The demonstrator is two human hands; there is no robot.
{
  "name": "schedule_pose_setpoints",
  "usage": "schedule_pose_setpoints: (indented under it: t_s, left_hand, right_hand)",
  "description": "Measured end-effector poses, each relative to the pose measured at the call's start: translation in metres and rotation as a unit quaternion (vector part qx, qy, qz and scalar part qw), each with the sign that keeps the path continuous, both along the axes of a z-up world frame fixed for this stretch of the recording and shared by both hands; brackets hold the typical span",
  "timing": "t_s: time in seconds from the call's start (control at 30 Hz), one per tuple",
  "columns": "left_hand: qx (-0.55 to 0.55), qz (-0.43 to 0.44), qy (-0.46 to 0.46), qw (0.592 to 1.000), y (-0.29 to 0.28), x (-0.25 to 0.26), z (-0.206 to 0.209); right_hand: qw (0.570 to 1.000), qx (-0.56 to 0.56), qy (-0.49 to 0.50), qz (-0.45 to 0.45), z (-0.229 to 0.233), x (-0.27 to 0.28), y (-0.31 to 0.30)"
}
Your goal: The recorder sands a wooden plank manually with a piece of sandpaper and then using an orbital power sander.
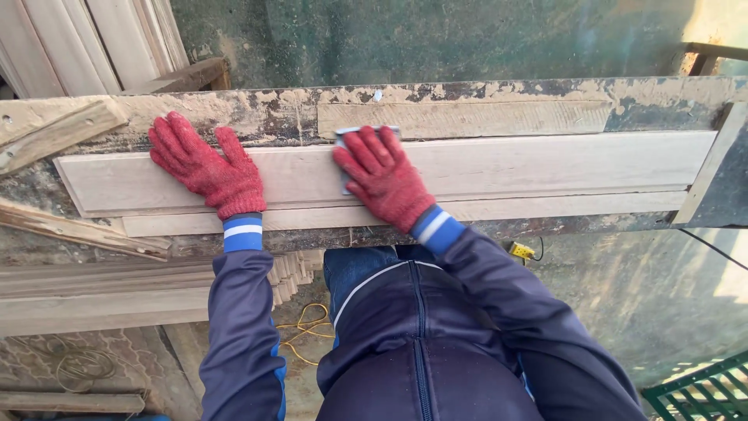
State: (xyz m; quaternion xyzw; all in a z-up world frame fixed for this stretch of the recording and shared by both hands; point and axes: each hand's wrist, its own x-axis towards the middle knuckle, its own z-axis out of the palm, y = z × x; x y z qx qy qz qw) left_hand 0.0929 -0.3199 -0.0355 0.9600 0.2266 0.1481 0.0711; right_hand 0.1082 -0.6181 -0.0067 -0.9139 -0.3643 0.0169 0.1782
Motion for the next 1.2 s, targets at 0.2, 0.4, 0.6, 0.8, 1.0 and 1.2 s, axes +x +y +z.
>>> schedule_pose_setpoints:
  t_s: [0.2, 0.4, 0.6, 0.8, 1.0, 1.2]
  left_hand:
    - [0.014, 0.002, 0.002, 1.0, -0.001, 0.001, -0.003]
    - [0.022, 0.015, 0.025, 0.999, -0.005, 0.002, 0.004]
    - [-0.018, 0.013, 0.069, 0.997, -0.005, -0.002, 0.015]
    - [-0.022, 0.014, 0.09, 0.996, -0.007, -0.001, 0.016]
    - [-0.019, 0.015, 0.135, 0.991, -0.009, 0.004, 0.027]
    - [-0.017, -0.004, 0.13, 0.991, -0.006, 0.004, 0.022]
  right_hand:
    - [0.991, -0.061, -0.015, -0.114, -0.026, -0.027, -0.158]
    - [0.985, -0.086, -0.001, -0.15, -0.031, -0.042, -0.103]
    - [0.993, -0.038, 0.081, 0.082, 0.008, -0.022, 0.039]
    - [0.997, -0.049, 0.063, 0.021, 0.016, -0.02, -0.066]
    - [0.996, -0.065, 0.067, -0.015, 0.003, -0.029, -0.079]
    - [0.993, -0.011, 0.084, 0.085, 0.016, -0.014, 0.051]
